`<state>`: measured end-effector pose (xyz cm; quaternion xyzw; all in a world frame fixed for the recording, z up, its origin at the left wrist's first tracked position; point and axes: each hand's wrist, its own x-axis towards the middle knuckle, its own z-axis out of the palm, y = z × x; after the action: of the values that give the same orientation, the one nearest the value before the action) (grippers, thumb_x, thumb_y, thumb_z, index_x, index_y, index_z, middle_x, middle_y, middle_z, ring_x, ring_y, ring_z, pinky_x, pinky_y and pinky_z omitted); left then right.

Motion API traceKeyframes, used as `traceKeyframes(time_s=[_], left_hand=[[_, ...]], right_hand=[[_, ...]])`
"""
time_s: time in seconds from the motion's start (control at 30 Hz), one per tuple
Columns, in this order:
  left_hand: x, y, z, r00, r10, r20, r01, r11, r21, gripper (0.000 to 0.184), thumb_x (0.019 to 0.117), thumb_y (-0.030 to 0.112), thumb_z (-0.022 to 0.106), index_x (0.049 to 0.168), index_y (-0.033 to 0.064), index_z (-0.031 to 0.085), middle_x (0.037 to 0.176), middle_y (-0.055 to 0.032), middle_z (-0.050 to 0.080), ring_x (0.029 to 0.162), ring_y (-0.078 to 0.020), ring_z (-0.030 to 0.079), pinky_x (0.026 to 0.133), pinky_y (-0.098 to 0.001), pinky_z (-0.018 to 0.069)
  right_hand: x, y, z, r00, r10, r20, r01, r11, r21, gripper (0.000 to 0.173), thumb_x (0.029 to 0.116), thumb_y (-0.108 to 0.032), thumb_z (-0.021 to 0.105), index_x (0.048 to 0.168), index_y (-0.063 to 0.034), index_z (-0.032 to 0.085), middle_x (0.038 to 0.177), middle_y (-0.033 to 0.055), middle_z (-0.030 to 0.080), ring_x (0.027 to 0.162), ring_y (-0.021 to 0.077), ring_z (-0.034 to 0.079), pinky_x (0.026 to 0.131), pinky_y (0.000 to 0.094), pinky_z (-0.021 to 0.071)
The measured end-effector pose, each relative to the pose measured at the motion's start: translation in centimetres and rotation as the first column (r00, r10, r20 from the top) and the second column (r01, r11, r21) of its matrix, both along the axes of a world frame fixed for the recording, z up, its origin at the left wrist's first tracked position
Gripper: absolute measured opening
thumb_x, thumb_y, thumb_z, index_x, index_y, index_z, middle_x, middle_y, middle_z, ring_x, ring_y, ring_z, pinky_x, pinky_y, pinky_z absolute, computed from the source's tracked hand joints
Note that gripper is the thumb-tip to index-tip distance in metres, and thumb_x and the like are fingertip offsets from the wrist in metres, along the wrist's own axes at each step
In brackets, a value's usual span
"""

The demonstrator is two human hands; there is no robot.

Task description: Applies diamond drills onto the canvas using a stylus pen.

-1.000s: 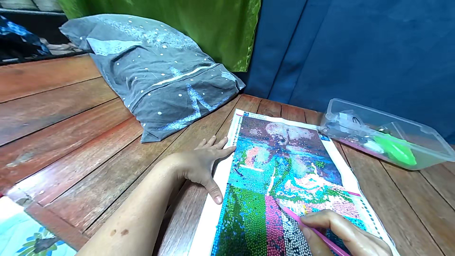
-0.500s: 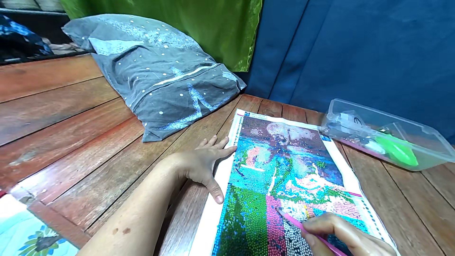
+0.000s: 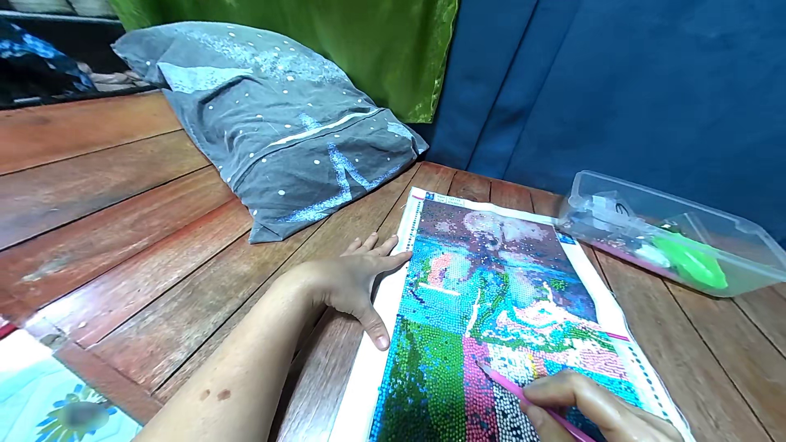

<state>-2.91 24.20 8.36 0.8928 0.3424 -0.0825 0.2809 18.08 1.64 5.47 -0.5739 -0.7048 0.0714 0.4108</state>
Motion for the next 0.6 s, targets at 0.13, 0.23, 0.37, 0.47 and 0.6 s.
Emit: traceKeyframes(time_s=[0.13, 0.23, 0.37, 0.47, 0.6], left_hand=[[0.09, 0.2, 0.58, 0.998, -0.003, -0.056, -0.001, 0.998, -0.063, 0.128, 0.0659, 0.04, 0.096, 0.166, 0.0228, 0.018, 0.173, -0.0109, -0.003, 0.158, -0.04, -0.009, 0.124, -0.0599, -0.0044], [0.08, 0.25, 0.52, 0.999, -0.003, -0.051, -0.001, 0.998, -0.068, 0.128, 0.0656, 0.04, 0.096, 0.166, 0.0227, 0.018, 0.173, -0.0109, -0.003, 0.158, -0.0402, -0.009, 0.124, -0.06, -0.0046], [0.04, 0.16, 0.4, 0.999, -0.009, -0.046, 0.007, 0.999, -0.042, 0.129, 0.0653, 0.04, 0.096, 0.166, 0.0208, 0.018, 0.173, -0.0116, -0.002, 0.158, -0.0409, -0.008, 0.125, -0.0597, -0.0034], [-0.06, 0.02, -0.08, 1.0, -0.016, -0.001, 0.016, 1.0, 0.023, 0.128, 0.0625, 0.039, 0.098, 0.165, 0.0157, 0.023, 0.173, -0.0146, 0.003, 0.158, -0.0416, -0.004, 0.125, -0.0593, -0.0011], [0.06, 0.18, 0.31, 0.999, -0.012, -0.033, 0.01, 0.999, -0.037, 0.129, 0.0641, 0.04, 0.097, 0.166, 0.0201, 0.019, 0.173, -0.013, -0.001, 0.158, -0.041, -0.008, 0.125, -0.0595, -0.0037]], right_hand=[[0.01, 0.05, -0.08, 1.0, 0.002, 0.006, -0.002, 1.0, 0.007, 0.011, 0.0891, -0.003, 0.062, 0.086, 0.006, 0.069, 0.075, 0.0168, 0.069, 0.073, 0.0127, 0.064, 0.073, 0.0177, 0.049], [-0.04, 0.05, -0.08, 1.0, -0.003, 0.012, 0.002, 1.0, 0.005, 0.012, 0.0894, -0.003, 0.062, 0.087, 0.006, 0.069, 0.074, 0.017, 0.069, 0.073, 0.0129, 0.065, 0.073, 0.0182, 0.0491], [-0.1, 0.02, -0.15, 1.0, 0.0, 0.024, 0.0, 1.0, 0.011, 0.011, 0.0894, -0.002, 0.062, 0.087, 0.0057, 0.069, 0.074, 0.0167, 0.069, 0.073, 0.0129, 0.065, 0.073, 0.0176, 0.0491], [-0.1, 0.04, -0.2, 1.0, 0.006, 0.022, -0.006, 1.0, 0.016, 0.011, 0.0895, -0.002, 0.062, 0.087, 0.0059, 0.068, 0.075, 0.0168, 0.069, 0.074, 0.0124, 0.064, 0.074, 0.0169, 0.0487], [-0.16, 0.09, -0.15, 1.0, 0.002, 0.031, -0.003, 1.0, 0.017, 0.01, 0.0893, -0.002, 0.062, 0.087, 0.0057, 0.069, 0.075, 0.0169, 0.069, 0.074, 0.0128, 0.064, 0.074, 0.0169, 0.0489]])
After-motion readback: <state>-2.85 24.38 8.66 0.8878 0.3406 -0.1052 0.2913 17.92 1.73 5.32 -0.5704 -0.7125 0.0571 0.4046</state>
